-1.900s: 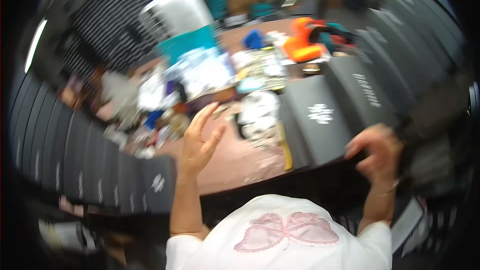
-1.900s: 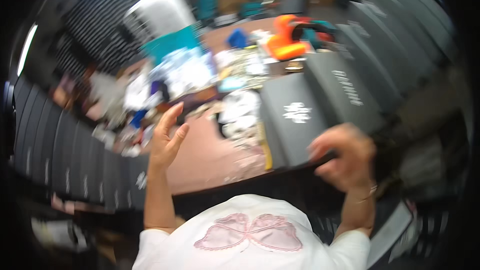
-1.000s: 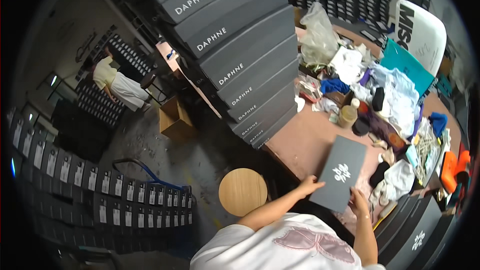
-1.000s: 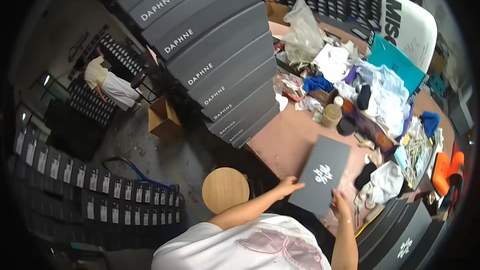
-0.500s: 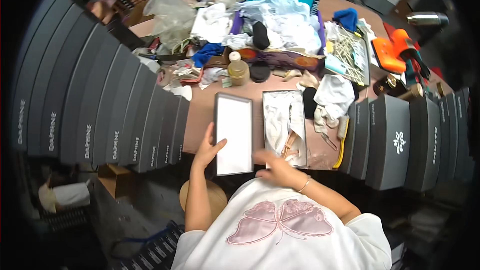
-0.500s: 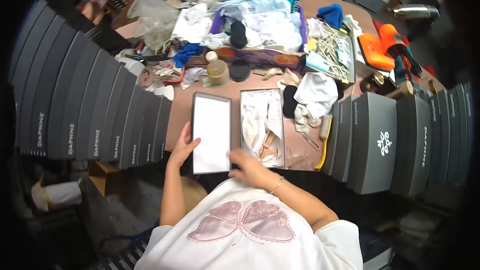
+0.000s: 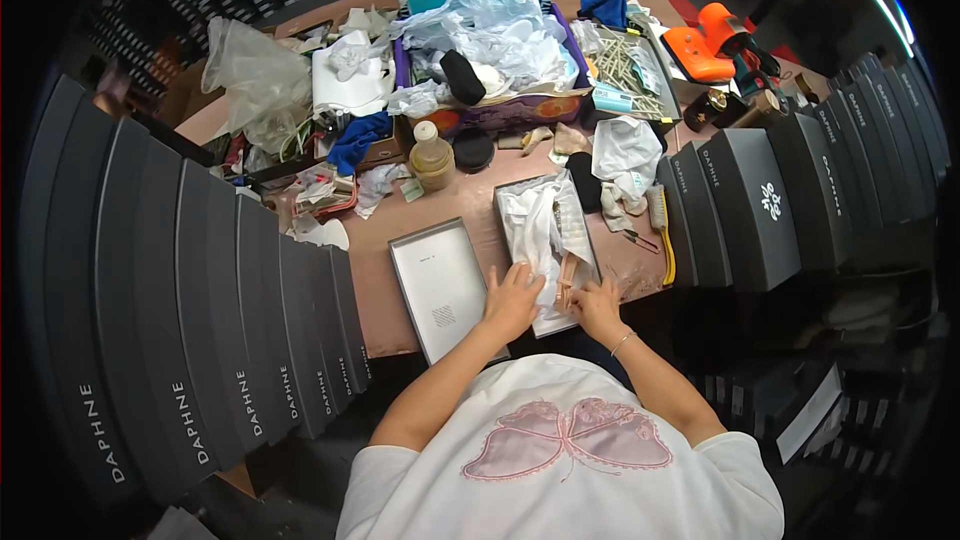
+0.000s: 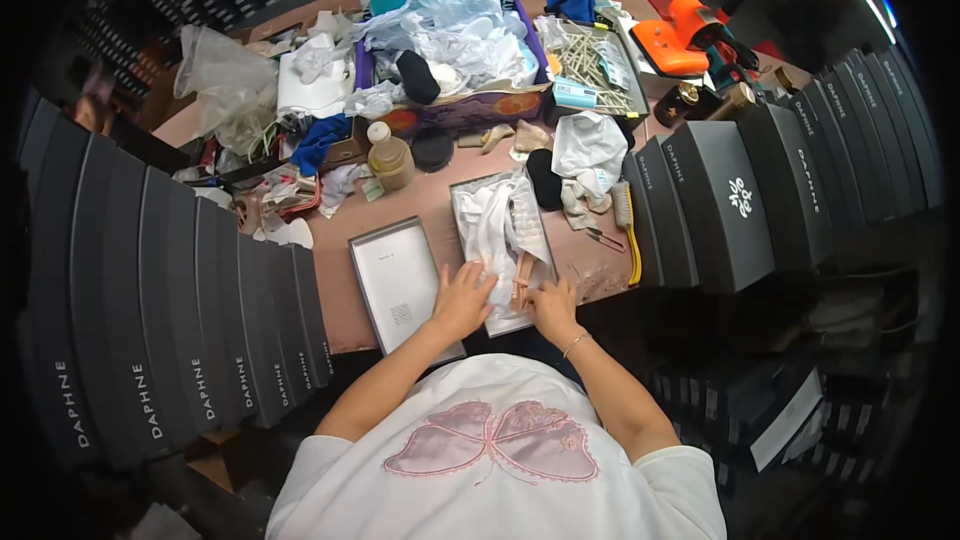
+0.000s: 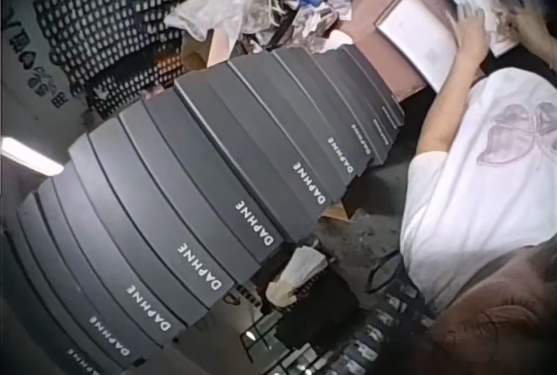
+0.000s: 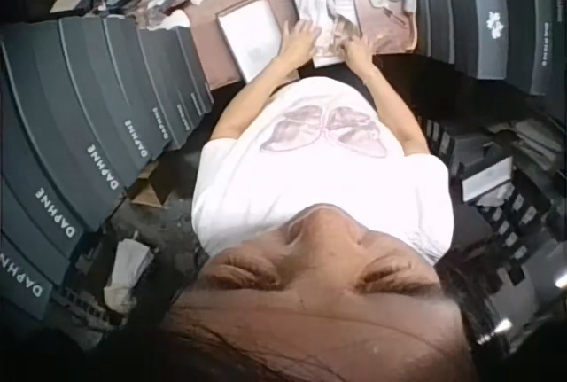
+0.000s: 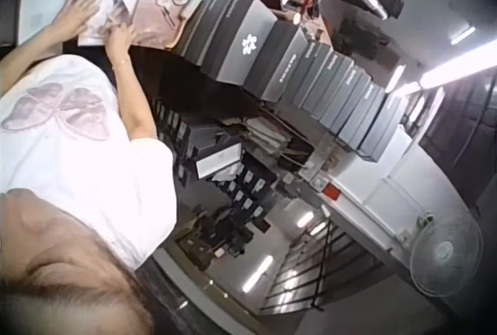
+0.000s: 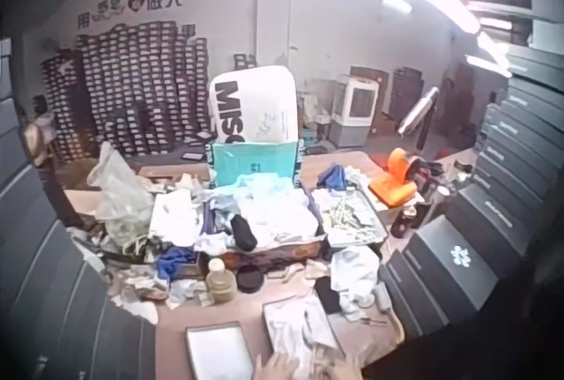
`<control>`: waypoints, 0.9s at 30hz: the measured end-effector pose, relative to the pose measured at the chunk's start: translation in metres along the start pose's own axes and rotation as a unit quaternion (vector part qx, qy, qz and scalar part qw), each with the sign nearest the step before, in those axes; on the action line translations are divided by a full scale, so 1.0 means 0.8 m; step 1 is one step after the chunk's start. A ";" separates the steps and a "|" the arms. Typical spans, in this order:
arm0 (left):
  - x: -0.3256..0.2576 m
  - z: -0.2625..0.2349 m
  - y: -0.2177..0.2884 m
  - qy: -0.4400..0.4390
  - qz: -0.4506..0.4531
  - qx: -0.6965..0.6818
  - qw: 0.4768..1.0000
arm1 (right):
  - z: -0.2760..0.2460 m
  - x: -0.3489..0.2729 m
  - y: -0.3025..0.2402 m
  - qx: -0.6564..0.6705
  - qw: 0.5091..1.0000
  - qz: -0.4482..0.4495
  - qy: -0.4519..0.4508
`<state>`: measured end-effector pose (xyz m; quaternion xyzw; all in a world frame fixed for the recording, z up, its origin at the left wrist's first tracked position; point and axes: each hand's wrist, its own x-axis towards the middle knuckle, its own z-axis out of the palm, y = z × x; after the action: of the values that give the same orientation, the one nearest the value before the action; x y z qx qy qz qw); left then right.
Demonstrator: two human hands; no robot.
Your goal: The recorder wraps high-heeled shoes in tissue paper, adds foam protection, and places them into a shoebox.
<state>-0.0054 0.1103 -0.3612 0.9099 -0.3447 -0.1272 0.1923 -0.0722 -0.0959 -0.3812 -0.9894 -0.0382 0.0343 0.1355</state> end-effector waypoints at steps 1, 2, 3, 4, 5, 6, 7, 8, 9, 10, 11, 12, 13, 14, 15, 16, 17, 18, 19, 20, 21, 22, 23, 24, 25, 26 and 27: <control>-0.014 -0.003 -0.006 0.026 0.011 0.008 1.000 | 0.000 -0.004 -0.015 0.057 0.998 0.003 0.005; -0.026 -0.005 -0.012 0.006 0.001 0.006 1.000 | -0.002 -0.007 -0.033 0.089 0.996 -0.001 0.008; -0.039 -0.011 -0.020 -0.014 -0.013 0.010 1.000 | 0.003 -0.007 -0.045 0.088 0.996 -0.022 0.026; -0.049 -0.015 -0.024 -0.034 -0.028 0.013 0.999 | 0.007 -0.006 -0.052 0.086 0.994 -0.044 0.044; -0.060 -0.019 -0.023 -0.018 -0.029 0.005 0.999 | 0.005 -0.005 -0.053 0.066 0.995 -0.033 0.061; -0.065 -0.024 -0.027 -0.003 -0.033 -0.014 0.999 | 0.001 0.001 -0.055 0.049 0.995 -0.024 0.080; -0.066 -0.024 -0.029 0.010 -0.037 -0.036 0.999 | -0.005 0.010 -0.061 0.033 0.995 -0.015 0.097; -0.066 -0.025 -0.031 0.024 -0.043 -0.057 0.997 | -0.014 0.017 -0.069 0.057 0.992 -0.035 0.108; -0.062 -0.024 -0.033 0.061 -0.043 -0.049 0.996 | -0.038 0.027 -0.084 0.080 0.988 -0.059 0.115; -0.053 -0.023 -0.031 0.096 -0.039 -0.043 0.994 | -0.054 0.033 -0.093 0.101 0.985 -0.078 0.120; -0.043 -0.022 -0.032 0.131 -0.037 -0.038 0.990 | -0.056 0.042 -0.098 0.156 0.987 -0.036 0.013; -0.034 -0.023 -0.031 0.164 -0.030 -0.033 0.985 | -0.043 0.043 -0.099 0.165 0.986 -0.010 -0.006; -0.027 -0.023 -0.032 0.123 -0.059 -0.027 0.990 | -0.014 0.045 -0.095 0.176 0.984 0.015 -0.023; -0.026 -0.015 -0.038 0.122 -0.067 -0.043 0.989 | 0.017 0.048 -0.087 0.186 0.981 0.038 -0.040; -0.027 -0.005 -0.047 0.122 -0.075 -0.056 0.988 | 0.051 0.050 -0.076 0.181 0.983 0.011 0.003; -0.031 0.000 -0.056 0.121 -0.087 -0.069 0.986 | 0.049 0.054 -0.075 0.214 0.976 0.030 -0.012; -0.034 0.005 -0.063 0.127 -0.097 -0.126 0.979 | 0.046 0.057 -0.072 0.246 0.968 0.050 -0.028; -0.038 0.007 -0.066 0.131 -0.107 -0.183 0.968 | 0.038 0.058 -0.071 0.278 0.957 0.073 -0.045; -0.041 0.007 -0.068 0.137 -0.117 -0.241 0.954 | 0.022 0.061 -0.070 0.310 0.947 0.072 -0.048; -0.040 0.006 -0.068 0.153 -0.144 -0.235 0.949 | 0.002 0.058 -0.070 0.364 0.924 0.097 -0.068; -0.033 0.001 -0.064 0.171 -0.171 -0.231 0.943 | -0.032 0.056 -0.074 0.414 0.898 0.121 -0.088; -0.029 0.002 -0.058 0.187 -0.198 -0.227 0.935 | -0.063 0.050 -0.073 0.461 0.868 0.146 -0.110; -0.029 0.007 -0.058 0.173 -0.219 -0.207 0.938 | -0.092 0.042 -0.068 0.519 0.829 0.156 -0.135; -0.025 0.010 -0.061 0.159 -0.236 -0.184 0.941 | -0.112 0.036 -0.055 0.576 0.785 0.164 -0.155; -0.021 0.011 -0.062 0.143 -0.250 -0.161 0.944 | -0.120 0.029 -0.032 0.620 0.750 0.174 -0.150; -0.015 0.005 -0.059 0.124 -0.238 -0.148 0.952 | -0.125 0.022 -0.010 0.661 0.712 0.185 -0.145; -0.009 -0.005 -0.053 0.103 -0.228 -0.136 0.959 | -0.133 0.021 0.000 0.671 0.711 0.187 -0.100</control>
<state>0.0155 0.1453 -0.3760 0.9379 -0.0863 -0.1189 0.3143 -0.0473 -0.1227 -0.2796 -0.6162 0.1671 0.1745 0.7496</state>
